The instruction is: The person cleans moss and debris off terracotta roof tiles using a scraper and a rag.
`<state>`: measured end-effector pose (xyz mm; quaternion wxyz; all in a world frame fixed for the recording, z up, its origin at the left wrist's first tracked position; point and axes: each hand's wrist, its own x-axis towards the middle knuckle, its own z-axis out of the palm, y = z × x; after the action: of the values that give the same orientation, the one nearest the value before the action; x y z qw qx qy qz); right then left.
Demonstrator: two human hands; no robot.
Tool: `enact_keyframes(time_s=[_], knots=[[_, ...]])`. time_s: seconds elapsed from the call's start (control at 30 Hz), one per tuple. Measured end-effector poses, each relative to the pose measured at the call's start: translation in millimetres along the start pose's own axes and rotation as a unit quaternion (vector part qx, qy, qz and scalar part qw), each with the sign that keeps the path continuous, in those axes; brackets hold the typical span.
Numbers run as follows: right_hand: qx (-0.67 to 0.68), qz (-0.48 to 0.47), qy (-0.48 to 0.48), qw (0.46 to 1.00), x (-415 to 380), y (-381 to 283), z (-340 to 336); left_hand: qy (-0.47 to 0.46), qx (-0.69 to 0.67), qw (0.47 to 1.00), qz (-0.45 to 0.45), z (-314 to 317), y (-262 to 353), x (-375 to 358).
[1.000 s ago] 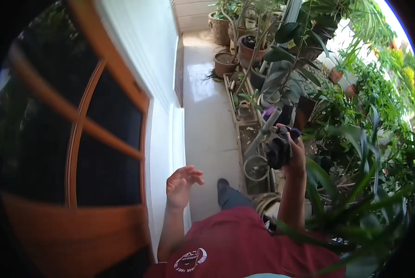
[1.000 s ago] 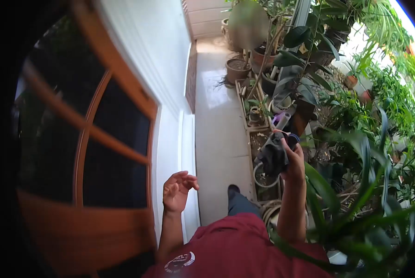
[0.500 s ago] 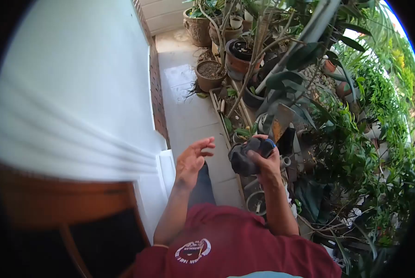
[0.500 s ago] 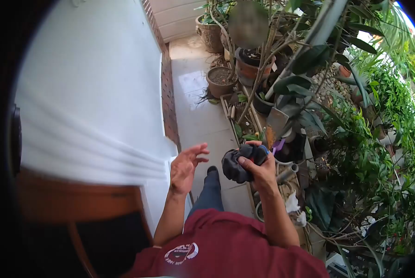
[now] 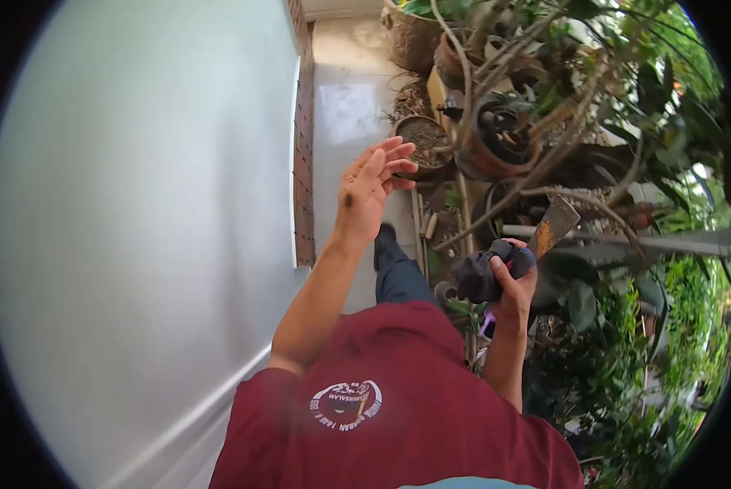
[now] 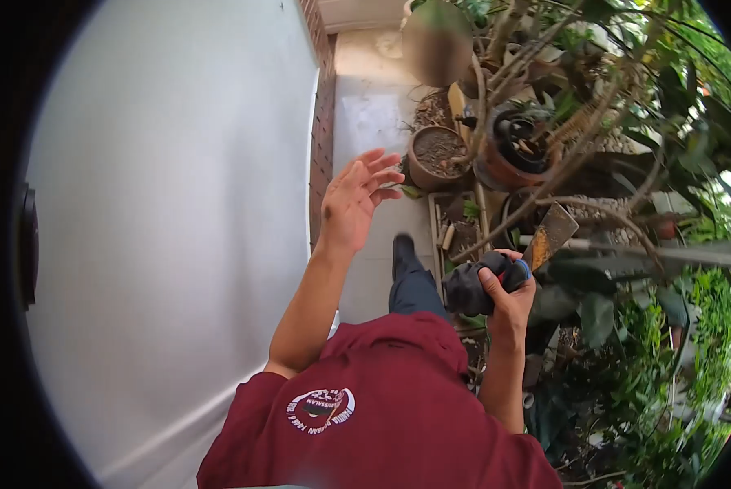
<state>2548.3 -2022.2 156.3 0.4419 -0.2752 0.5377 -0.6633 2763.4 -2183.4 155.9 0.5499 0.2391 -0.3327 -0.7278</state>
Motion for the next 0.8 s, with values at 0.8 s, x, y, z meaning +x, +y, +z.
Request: enact_keyframes(time_s=[0.8], knots=[[-0.078, -0.018, -0.003, 0.997, 646.0, 65.0, 313.0, -0.195, 0.201, 0.946, -0.162, -111.5, 12.2, 625.6]])
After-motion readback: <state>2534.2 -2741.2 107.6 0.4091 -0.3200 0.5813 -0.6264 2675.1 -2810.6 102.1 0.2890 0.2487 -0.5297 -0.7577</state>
